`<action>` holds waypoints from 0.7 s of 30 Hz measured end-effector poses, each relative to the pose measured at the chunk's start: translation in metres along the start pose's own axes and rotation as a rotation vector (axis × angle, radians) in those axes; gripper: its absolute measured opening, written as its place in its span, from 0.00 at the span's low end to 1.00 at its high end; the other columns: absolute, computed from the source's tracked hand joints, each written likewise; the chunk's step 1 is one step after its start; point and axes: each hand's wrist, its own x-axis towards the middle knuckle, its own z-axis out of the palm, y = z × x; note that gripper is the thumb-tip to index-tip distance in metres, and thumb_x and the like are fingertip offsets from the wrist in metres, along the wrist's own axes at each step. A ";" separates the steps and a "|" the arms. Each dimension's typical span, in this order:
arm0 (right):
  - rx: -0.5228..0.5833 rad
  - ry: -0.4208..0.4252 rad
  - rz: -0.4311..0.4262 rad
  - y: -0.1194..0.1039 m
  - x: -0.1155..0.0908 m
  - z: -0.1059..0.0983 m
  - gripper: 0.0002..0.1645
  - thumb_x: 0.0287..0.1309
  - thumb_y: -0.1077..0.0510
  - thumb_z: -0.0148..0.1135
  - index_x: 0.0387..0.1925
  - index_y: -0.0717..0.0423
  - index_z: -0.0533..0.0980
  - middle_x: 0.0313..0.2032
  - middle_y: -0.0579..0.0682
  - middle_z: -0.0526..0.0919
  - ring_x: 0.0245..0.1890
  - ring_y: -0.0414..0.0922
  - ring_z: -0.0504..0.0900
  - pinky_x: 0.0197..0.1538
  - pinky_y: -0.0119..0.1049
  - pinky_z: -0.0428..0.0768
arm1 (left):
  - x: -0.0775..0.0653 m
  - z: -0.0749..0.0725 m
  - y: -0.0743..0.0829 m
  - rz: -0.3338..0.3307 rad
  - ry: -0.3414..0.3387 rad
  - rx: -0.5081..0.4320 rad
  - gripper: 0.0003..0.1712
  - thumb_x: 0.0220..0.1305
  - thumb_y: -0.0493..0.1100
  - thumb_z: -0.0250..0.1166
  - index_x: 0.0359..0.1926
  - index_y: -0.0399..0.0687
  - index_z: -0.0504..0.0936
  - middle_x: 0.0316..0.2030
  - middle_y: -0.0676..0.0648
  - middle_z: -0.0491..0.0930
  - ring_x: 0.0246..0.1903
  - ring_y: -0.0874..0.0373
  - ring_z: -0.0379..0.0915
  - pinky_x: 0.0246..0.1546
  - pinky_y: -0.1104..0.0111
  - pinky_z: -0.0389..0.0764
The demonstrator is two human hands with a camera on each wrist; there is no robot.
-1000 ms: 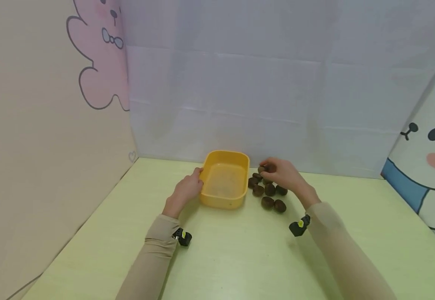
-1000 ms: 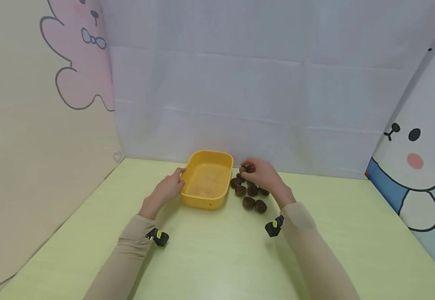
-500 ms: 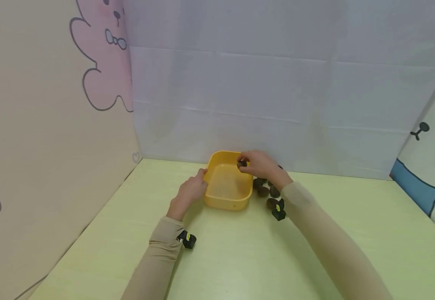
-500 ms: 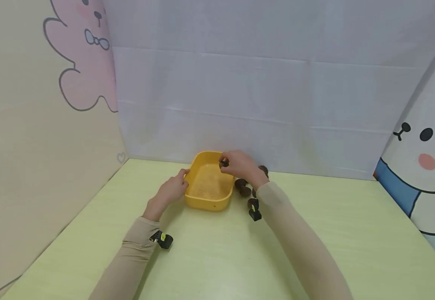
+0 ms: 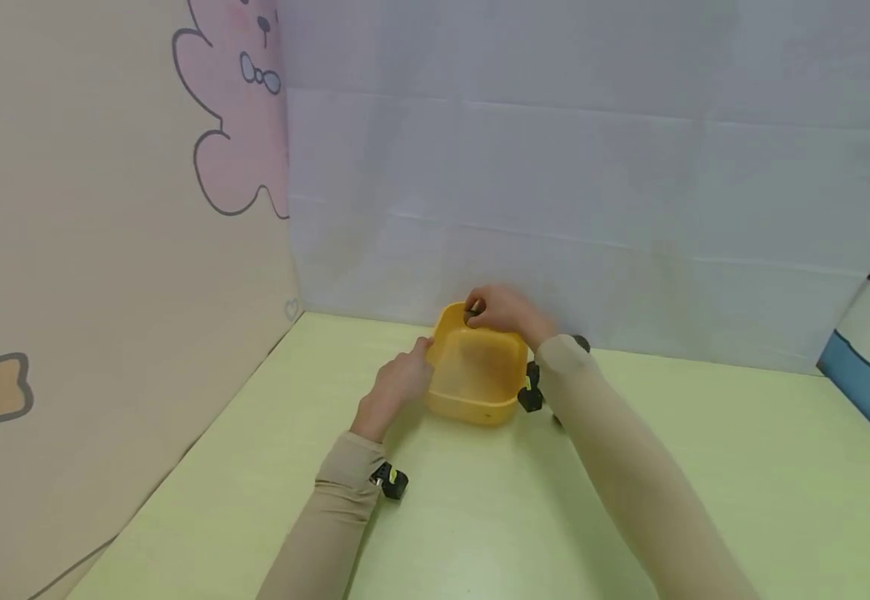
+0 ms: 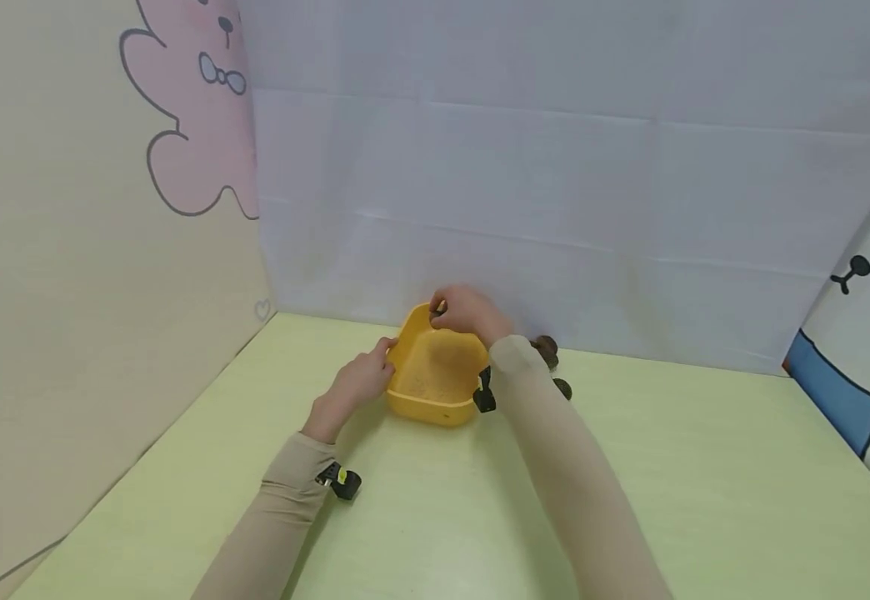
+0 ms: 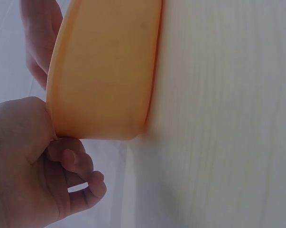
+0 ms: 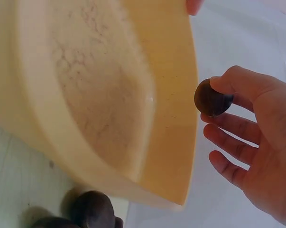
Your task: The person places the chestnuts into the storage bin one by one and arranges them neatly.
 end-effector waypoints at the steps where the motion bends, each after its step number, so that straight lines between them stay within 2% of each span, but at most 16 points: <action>1: 0.000 -0.015 -0.001 0.000 0.001 0.002 0.18 0.61 0.55 0.63 0.51 0.57 0.81 0.52 0.58 0.83 0.53 0.54 0.81 0.58 0.49 0.78 | -0.001 0.000 0.001 0.000 -0.003 0.003 0.29 0.72 0.42 0.45 0.73 0.54 0.61 0.36 0.38 0.81 0.26 0.50 0.71 0.27 0.60 0.69; 9: -0.018 -0.103 -0.006 -0.002 0.013 0.008 0.22 0.58 0.60 0.63 0.54 0.63 0.79 0.53 0.62 0.83 0.54 0.56 0.81 0.60 0.48 0.77 | -0.005 -0.002 0.006 -0.023 -0.003 -0.009 0.30 0.72 0.43 0.45 0.73 0.55 0.60 0.37 0.36 0.81 0.26 0.49 0.71 0.25 0.60 0.69; 11: -0.031 -0.134 0.016 -0.003 0.017 0.010 0.22 0.59 0.60 0.64 0.55 0.61 0.79 0.53 0.60 0.83 0.54 0.54 0.81 0.60 0.46 0.77 | -0.005 -0.003 0.006 -0.030 -0.003 -0.013 0.30 0.72 0.43 0.45 0.73 0.55 0.60 0.39 0.36 0.82 0.27 0.49 0.72 0.26 0.59 0.70; 15: -0.059 -0.201 0.055 -0.004 0.020 0.015 0.22 0.60 0.59 0.65 0.56 0.59 0.79 0.54 0.58 0.83 0.50 0.51 0.82 0.54 0.43 0.80 | -0.006 -0.003 0.006 -0.034 -0.011 -0.019 0.30 0.72 0.43 0.45 0.74 0.55 0.60 0.37 0.36 0.82 0.27 0.49 0.73 0.26 0.59 0.71; 21: -0.002 -0.252 0.122 -0.004 0.017 0.022 0.23 0.61 0.62 0.63 0.58 0.61 0.77 0.53 0.59 0.81 0.41 0.48 0.79 0.44 0.37 0.79 | -0.006 0.003 0.006 -0.023 0.000 -0.001 0.29 0.72 0.43 0.45 0.73 0.55 0.61 0.37 0.37 0.82 0.29 0.48 0.75 0.29 0.57 0.73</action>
